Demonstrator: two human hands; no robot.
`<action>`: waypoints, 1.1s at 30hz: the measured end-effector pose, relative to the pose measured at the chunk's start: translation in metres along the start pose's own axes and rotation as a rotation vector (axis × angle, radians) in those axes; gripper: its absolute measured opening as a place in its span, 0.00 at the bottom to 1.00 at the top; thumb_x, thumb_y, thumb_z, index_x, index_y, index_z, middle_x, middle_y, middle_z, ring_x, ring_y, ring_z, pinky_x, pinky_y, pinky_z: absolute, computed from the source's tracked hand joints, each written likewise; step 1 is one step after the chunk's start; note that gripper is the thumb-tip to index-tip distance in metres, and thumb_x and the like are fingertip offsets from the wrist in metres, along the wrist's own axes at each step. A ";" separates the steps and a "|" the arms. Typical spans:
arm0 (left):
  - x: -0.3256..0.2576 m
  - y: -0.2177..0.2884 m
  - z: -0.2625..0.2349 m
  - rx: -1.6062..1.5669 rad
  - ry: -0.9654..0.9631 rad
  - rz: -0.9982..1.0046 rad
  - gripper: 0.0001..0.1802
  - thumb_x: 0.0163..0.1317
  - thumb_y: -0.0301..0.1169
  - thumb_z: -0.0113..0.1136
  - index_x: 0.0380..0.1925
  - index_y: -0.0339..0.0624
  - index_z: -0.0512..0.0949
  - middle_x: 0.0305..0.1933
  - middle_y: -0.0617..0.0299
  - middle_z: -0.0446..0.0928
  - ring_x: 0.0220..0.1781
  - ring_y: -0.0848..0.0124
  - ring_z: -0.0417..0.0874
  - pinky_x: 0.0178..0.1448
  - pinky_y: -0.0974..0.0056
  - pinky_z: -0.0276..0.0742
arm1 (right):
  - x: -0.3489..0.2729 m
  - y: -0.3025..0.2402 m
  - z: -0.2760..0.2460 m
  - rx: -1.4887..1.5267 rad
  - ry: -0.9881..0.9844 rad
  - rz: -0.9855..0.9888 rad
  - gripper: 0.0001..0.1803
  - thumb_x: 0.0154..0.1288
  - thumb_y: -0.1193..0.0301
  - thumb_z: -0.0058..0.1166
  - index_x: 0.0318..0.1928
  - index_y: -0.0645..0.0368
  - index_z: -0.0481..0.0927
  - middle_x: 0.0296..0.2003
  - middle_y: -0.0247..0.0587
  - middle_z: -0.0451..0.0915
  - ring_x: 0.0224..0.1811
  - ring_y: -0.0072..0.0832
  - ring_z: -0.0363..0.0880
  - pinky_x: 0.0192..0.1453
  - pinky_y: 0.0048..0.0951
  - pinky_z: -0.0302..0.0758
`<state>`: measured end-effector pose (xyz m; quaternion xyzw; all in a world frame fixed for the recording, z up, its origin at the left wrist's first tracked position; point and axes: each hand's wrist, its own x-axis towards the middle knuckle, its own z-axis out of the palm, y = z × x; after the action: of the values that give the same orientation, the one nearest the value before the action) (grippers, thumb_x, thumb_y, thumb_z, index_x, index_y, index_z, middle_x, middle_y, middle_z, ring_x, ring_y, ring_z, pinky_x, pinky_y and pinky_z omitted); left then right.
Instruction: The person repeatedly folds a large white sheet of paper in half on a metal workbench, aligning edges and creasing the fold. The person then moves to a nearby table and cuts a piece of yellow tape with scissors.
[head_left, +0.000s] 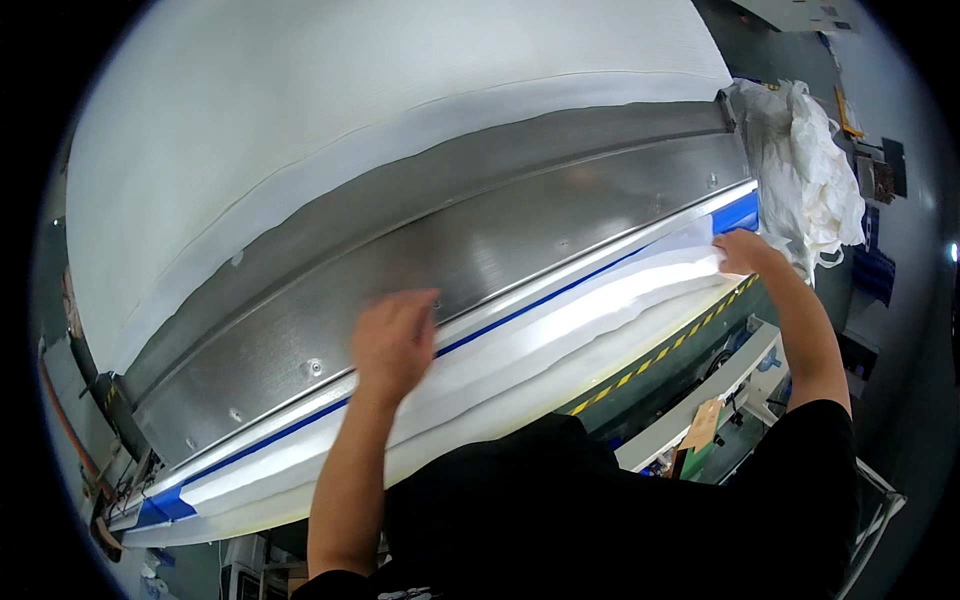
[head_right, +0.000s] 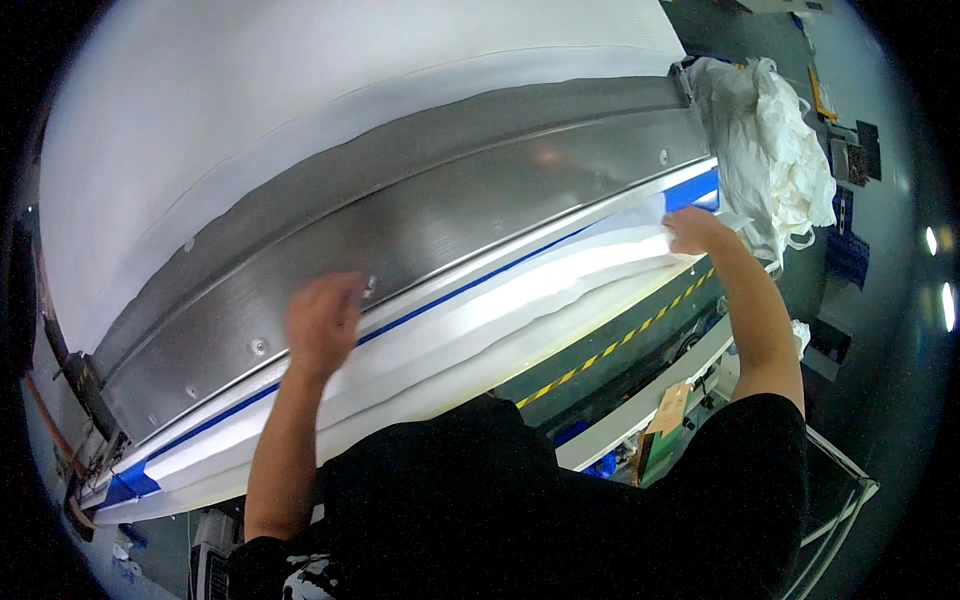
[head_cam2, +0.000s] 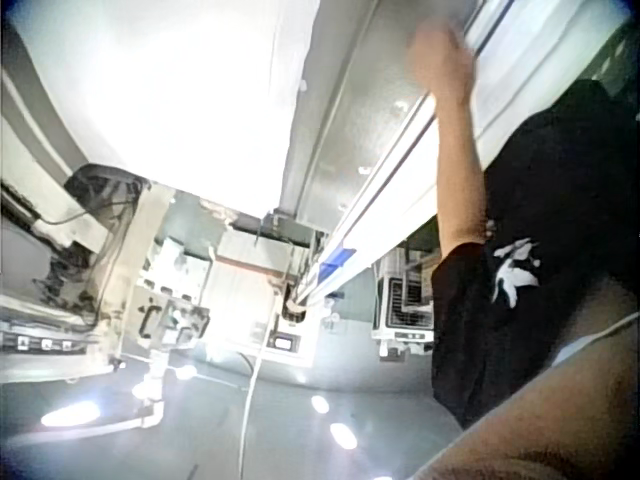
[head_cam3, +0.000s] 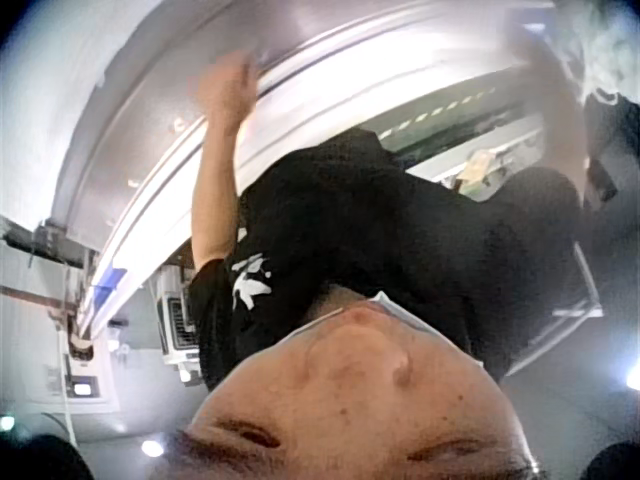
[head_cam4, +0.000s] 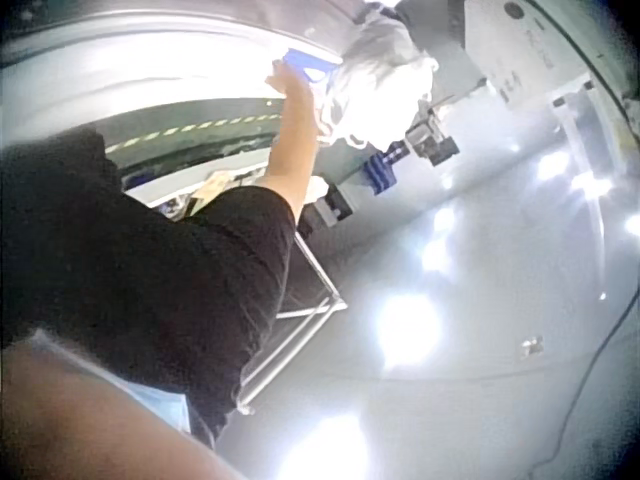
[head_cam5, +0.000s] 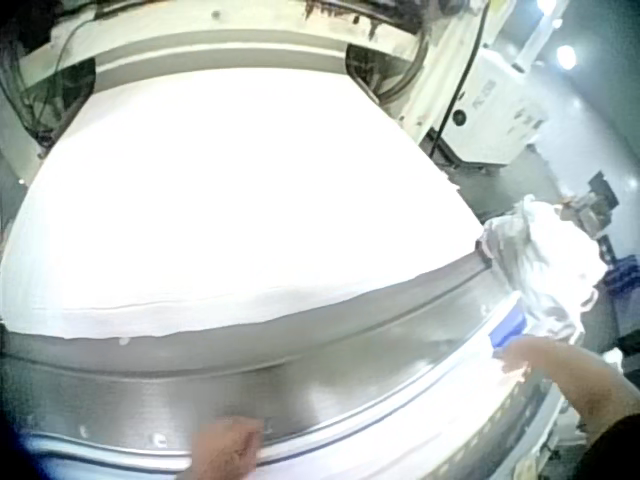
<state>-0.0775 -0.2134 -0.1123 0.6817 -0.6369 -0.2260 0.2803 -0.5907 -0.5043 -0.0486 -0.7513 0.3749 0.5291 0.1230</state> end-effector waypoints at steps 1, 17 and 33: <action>0.007 0.012 0.006 -0.040 -0.007 0.013 0.12 0.54 0.25 0.61 0.40 0.46 0.80 0.38 0.59 0.81 0.40 0.61 0.81 0.44 0.58 0.76 | 0.006 -0.016 -0.013 -0.021 -0.020 -0.004 0.26 0.48 0.62 0.58 0.50 0.56 0.77 0.42 0.51 0.82 0.46 0.48 0.79 0.51 0.43 0.76; -0.110 -0.192 -0.147 0.496 0.422 -0.524 0.16 0.62 0.32 0.56 0.50 0.43 0.77 0.51 0.49 0.77 0.53 0.51 0.78 0.55 0.52 0.74 | 0.033 -0.111 -0.077 0.174 0.444 -0.103 0.16 0.55 0.65 0.60 0.44 0.57 0.78 0.35 0.45 0.79 0.40 0.45 0.78 0.44 0.44 0.74; -0.150 -0.291 -0.197 0.585 0.674 -0.572 0.22 0.62 0.38 0.53 0.55 0.40 0.71 0.60 0.50 0.70 0.65 0.53 0.67 0.71 0.47 0.56 | 0.047 -0.716 -0.409 0.375 0.850 -1.085 0.12 0.62 0.65 0.55 0.41 0.58 0.79 0.28 0.44 0.80 0.29 0.38 0.79 0.37 0.36 0.74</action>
<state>0.2561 -0.0365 -0.1690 0.9127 -0.3367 0.1254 0.1946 0.2003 -0.2694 -0.0741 -0.9393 0.0484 -0.0189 0.3391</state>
